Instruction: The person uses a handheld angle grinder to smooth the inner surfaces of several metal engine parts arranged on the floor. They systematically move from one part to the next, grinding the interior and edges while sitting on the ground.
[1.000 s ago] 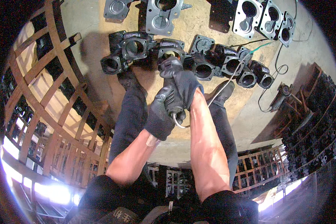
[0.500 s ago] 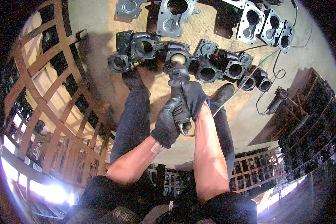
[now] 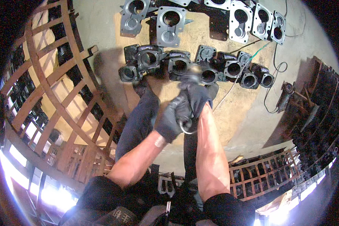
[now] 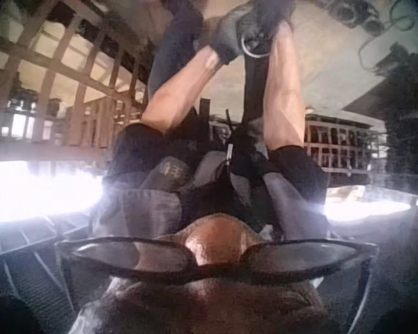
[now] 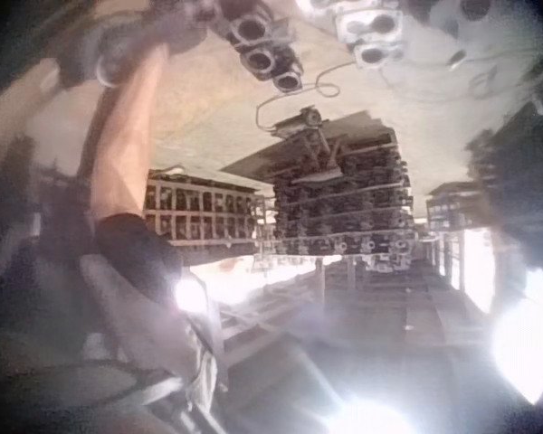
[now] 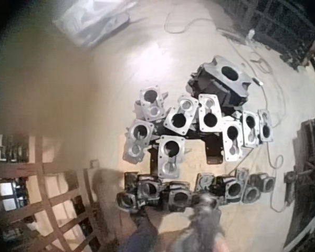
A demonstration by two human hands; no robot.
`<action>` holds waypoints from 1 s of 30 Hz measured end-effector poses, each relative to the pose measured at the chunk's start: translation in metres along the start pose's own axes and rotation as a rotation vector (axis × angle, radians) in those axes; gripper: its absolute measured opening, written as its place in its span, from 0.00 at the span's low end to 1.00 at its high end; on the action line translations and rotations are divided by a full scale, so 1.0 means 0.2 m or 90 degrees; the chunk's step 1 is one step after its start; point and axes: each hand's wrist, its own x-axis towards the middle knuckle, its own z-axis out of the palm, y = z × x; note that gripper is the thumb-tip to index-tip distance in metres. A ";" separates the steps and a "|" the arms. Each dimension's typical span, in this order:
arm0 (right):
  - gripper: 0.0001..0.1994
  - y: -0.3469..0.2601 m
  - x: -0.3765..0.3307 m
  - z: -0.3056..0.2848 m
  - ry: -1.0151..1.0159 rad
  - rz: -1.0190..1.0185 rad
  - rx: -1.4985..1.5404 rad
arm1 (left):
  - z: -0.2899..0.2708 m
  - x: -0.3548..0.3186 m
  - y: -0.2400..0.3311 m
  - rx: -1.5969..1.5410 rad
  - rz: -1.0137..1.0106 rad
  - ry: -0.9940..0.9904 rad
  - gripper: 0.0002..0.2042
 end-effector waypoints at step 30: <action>0.09 -0.03 -0.09 0.76 -0.231 0.304 0.058 | -0.09 -0.34 0.48 0.314 0.173 0.338 0.08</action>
